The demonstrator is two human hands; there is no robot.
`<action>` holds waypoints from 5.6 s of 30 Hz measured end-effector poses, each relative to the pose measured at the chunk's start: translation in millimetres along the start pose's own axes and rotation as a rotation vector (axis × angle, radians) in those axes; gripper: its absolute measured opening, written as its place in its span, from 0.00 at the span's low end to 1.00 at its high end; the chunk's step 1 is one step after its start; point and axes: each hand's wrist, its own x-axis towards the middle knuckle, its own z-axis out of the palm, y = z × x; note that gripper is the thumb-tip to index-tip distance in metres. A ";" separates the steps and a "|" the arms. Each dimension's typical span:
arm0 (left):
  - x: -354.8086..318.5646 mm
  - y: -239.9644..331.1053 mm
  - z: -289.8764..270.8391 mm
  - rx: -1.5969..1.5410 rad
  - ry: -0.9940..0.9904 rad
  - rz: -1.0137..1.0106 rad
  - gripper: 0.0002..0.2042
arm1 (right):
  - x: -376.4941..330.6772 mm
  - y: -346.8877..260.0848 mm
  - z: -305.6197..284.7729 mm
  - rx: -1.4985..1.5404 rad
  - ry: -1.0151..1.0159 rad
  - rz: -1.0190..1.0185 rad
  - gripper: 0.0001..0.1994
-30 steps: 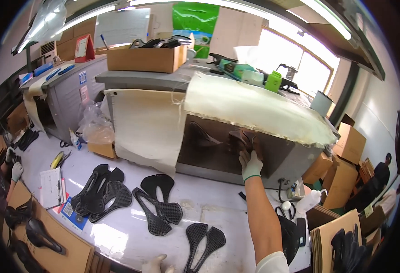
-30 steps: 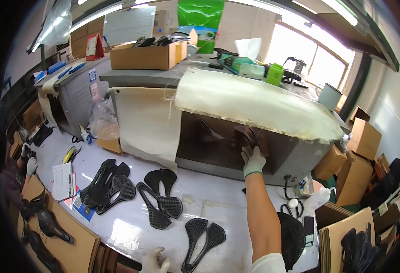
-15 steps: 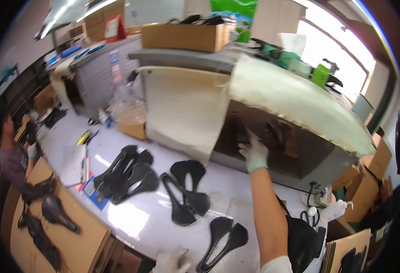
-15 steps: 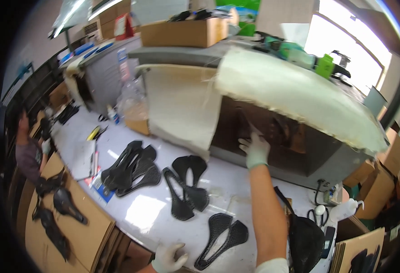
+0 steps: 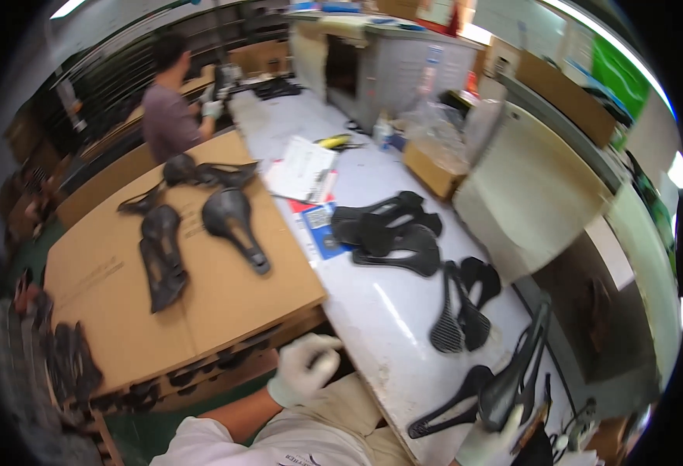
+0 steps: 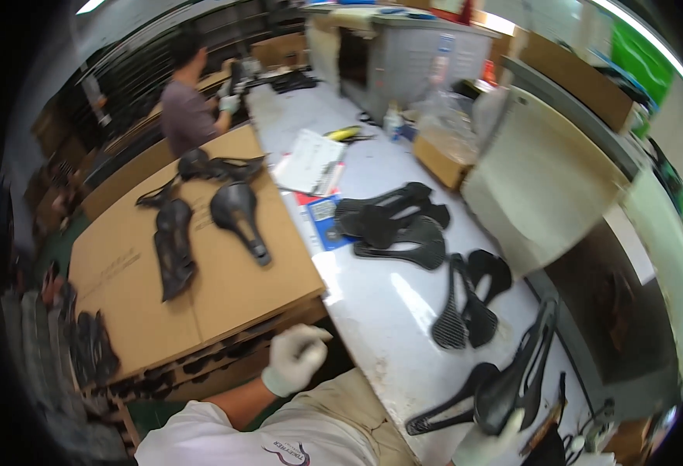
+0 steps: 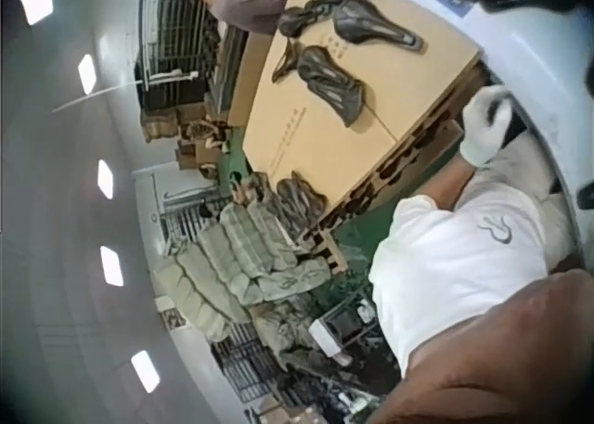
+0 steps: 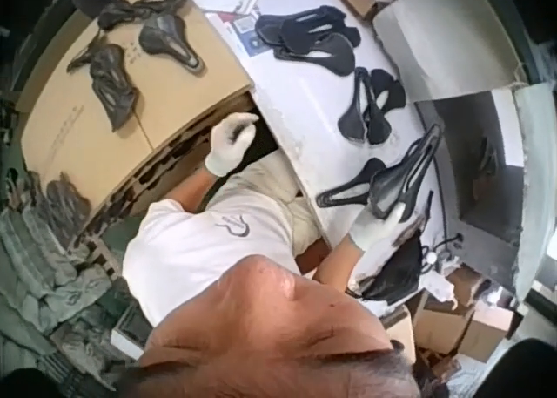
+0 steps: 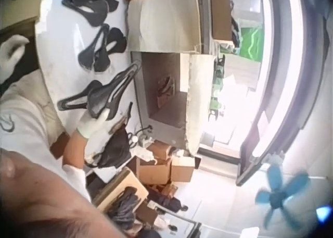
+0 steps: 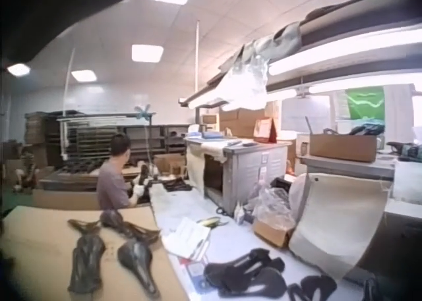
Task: Inspecting 3D printed bicycle saddle padding and bases before placing them into a heat tunnel.
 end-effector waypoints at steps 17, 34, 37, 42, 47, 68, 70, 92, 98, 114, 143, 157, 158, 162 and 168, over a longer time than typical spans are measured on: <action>-31.2 -56.8 -111.1 -0.242 1.085 -0.284 0.08 | -10.3 -48.3 -39.2 1.227 -0.030 0.707 0.26; 116.2 86.1 289.9 -1.118 -0.655 -0.548 0.12 | -80.3 -7.1 -120.4 0.966 0.487 0.614 0.23; 187.3 75.3 356.9 -1.310 -0.646 -0.921 0.10 | -113.1 5.9 -116.5 0.832 0.428 0.698 0.24; 157.6 82.2 359.5 -1.167 -0.670 -0.868 0.19 | -132.4 -15.2 -126.9 0.853 0.399 0.914 0.24; 103.6 60.0 274.9 -0.549 -1.208 -0.228 0.15 | -148.8 -15.6 -137.6 1.009 0.060 1.132 0.25; 56.2 84.5 102.3 0.046 -0.530 0.125 0.30 | -182.9 -50.4 -110.2 1.121 -0.702 1.089 0.18; 57.7 81.7 95.7 0.042 -0.465 0.180 0.32 | -183.2 -47.2 -114.9 1.109 -0.731 1.140 0.18; 32.1 162.4 172.7 0.070 -1.265 0.404 0.29 | -39.8 -52.6 -122.5 -0.267 -0.315 0.012 0.31; 20.5 122.9 202.5 0.119 -1.441 0.245 0.32 | -37.1 -36.5 -115.3 -0.386 -0.576 0.138 0.29; 11.9 96.1 215.8 0.045 -1.483 0.284 0.33 | -37.1 -23.2 -106.1 -0.269 -0.636 0.255 0.30; -4.0 109.2 220.6 0.316 -1.468 0.385 0.34 | -50.6 -37.0 -87.7 -0.545 -0.666 0.111 0.30; -4.9 103.2 236.9 0.300 -1.532 0.445 0.30 | -73.6 -38.3 -142.7 0.061 -0.753 0.261 0.37; -5.4 103.1 237.2 0.257 -1.522 0.441 0.30 | -85.6 -33.1 -149.1 0.185 -0.705 0.171 0.33; -6.4 103.0 238.7 0.203 -1.508 0.398 0.28 | -109.4 -17.0 -153.1 0.251 -0.700 0.040 0.26; -7.9 101.6 235.8 0.154 -1.463 0.338 0.26 | -116.5 -9.6 -155.1 0.239 -0.732 -0.012 0.25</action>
